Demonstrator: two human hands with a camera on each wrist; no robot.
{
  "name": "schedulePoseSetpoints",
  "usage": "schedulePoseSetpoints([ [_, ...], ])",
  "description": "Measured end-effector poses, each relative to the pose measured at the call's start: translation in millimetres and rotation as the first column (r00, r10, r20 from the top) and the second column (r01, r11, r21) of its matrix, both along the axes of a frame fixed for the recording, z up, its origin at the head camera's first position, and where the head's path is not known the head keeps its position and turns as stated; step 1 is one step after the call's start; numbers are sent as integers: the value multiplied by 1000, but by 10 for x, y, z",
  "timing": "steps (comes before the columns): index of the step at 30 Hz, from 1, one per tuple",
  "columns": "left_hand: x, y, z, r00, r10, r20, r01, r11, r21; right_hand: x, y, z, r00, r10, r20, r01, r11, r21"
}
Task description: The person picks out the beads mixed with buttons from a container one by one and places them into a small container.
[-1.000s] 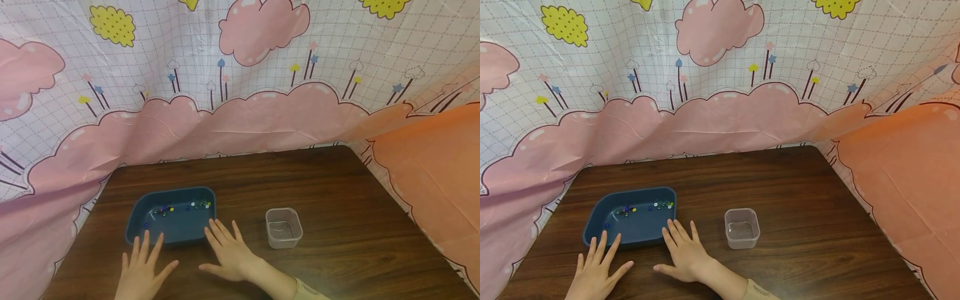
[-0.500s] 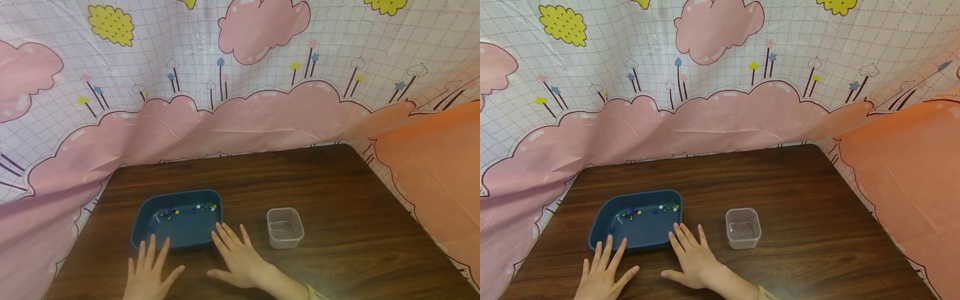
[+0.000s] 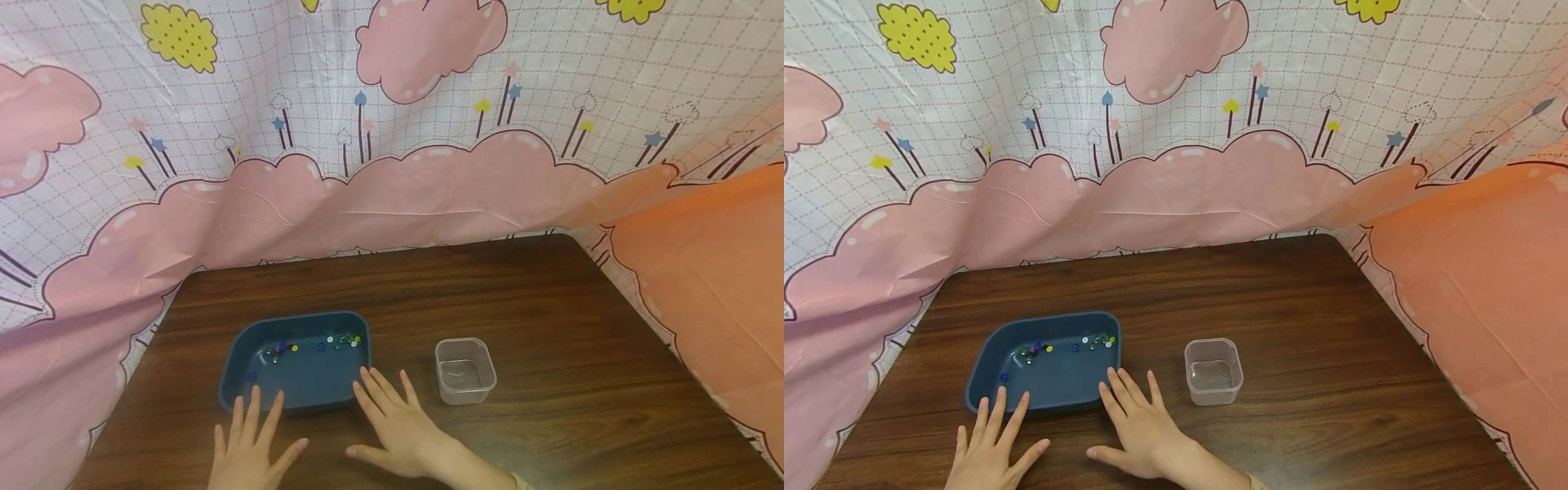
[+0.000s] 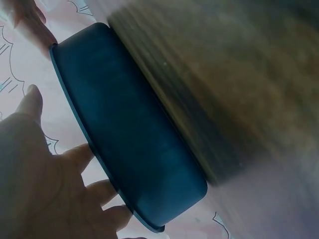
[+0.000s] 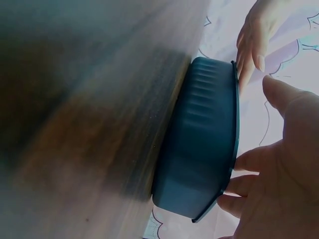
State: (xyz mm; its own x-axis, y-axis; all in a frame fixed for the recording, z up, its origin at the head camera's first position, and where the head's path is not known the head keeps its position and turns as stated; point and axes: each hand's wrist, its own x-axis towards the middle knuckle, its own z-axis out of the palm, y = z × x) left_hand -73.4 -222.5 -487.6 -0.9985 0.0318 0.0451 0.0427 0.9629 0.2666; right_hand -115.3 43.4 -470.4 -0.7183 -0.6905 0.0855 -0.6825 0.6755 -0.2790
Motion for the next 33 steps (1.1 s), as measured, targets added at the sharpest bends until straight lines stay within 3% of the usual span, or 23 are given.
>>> schedulePoseSetpoints([
  [8,30,49,5,998,11,59,-13,999,47,55,56,-7,1000,-7,0,7,1000,-15],
  [21,120,177,-45,1000,16,-4,-16,999,37,154,175,-41,1000,-13,-16,12,997,-71],
  [29,161,242,-36,999,29,27,-29,999,19,185,238,-49,999,-17,-49,13,997,-80],
  [33,192,288,-52,999,38,9,-38,999,5,203,273,-57,998,-23,-64,18,996,-82],
])
